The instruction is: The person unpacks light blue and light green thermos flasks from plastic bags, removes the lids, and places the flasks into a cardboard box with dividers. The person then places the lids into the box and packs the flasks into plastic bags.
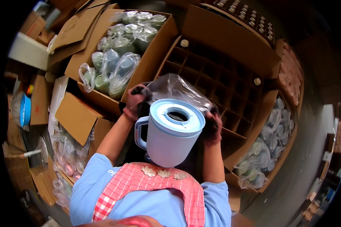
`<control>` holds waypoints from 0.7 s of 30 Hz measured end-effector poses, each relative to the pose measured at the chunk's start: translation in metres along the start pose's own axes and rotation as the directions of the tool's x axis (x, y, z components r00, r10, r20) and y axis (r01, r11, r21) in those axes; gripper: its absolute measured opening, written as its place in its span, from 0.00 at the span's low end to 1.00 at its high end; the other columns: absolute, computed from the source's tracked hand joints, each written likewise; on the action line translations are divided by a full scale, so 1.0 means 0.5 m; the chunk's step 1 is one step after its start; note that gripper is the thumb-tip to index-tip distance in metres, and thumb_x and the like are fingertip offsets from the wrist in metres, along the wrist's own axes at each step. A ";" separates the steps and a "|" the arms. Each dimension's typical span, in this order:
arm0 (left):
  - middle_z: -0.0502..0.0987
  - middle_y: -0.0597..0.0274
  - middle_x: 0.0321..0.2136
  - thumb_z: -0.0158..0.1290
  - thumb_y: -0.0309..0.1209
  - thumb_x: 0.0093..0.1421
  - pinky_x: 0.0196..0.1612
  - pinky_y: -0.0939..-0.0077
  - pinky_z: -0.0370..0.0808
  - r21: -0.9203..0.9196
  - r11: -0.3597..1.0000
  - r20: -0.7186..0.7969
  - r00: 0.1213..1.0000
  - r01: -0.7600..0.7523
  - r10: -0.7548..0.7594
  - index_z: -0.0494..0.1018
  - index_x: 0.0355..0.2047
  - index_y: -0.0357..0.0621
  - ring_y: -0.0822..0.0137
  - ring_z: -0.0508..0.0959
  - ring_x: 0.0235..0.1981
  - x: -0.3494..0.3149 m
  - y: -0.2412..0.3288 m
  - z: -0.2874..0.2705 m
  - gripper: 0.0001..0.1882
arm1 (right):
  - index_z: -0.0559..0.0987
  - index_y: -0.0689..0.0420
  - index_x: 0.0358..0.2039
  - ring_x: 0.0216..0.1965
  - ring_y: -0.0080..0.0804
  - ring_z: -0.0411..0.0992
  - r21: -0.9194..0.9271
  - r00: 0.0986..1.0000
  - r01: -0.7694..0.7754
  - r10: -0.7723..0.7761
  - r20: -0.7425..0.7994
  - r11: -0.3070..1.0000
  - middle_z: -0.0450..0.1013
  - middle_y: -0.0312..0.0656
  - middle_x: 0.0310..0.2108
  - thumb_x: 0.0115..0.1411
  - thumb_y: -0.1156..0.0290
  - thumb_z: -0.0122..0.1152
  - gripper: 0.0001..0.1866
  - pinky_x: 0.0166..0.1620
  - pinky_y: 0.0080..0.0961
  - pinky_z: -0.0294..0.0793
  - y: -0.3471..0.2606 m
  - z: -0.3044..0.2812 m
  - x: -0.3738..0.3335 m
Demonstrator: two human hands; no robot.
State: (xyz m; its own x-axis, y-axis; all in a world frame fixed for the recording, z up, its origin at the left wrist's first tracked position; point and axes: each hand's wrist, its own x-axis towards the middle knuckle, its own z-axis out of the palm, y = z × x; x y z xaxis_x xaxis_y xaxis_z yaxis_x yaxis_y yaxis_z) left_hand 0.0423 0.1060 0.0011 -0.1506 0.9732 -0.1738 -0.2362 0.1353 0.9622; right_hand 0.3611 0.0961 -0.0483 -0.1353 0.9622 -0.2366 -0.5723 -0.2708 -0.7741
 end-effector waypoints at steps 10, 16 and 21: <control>0.74 0.51 0.39 0.57 0.16 0.41 0.42 0.71 0.72 0.135 0.856 0.014 0.865 -0.499 0.502 0.71 0.18 0.42 0.61 0.76 0.38 -0.201 0.079 -0.086 0.08 | 0.78 0.53 0.23 0.29 0.40 0.72 -0.443 0.607 0.635 -0.055 0.793 0.634 0.75 0.39 0.23 0.38 0.69 0.68 0.09 0.41 0.33 0.69 -0.138 0.184 -0.152; 0.72 0.52 0.45 0.55 0.18 0.37 0.47 0.65 0.71 0.755 0.539 0.430 0.902 -0.373 0.022 0.76 0.39 0.42 0.55 0.73 0.45 -0.264 -0.022 -0.162 0.23 | 0.75 0.52 0.19 0.30 0.40 0.70 -0.489 0.418 0.791 0.260 0.871 0.367 0.72 0.35 0.21 0.33 0.69 0.64 0.09 0.35 0.36 0.68 -0.110 0.236 -0.197; 0.69 0.55 0.51 0.55 0.17 0.35 0.51 0.74 0.69 -0.255 0.967 0.273 0.959 0.000 0.072 0.64 0.54 0.40 0.64 0.70 0.50 -0.245 -0.035 -0.137 0.40 | 0.79 0.48 0.29 0.40 0.37 0.71 -0.450 0.392 0.890 0.377 0.839 0.078 0.74 0.36 0.29 0.45 0.63 0.55 0.10 0.43 0.35 0.69 -0.011 0.154 -0.277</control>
State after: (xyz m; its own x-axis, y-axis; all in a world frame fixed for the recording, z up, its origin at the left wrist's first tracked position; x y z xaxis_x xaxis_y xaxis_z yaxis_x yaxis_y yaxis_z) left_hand -0.0007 -0.0282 -0.0086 0.1007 0.9941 -0.0406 -0.4728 0.0837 0.8772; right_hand 0.3205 -0.0333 0.0339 -0.9476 0.3005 0.1085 0.1991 0.8210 -0.5351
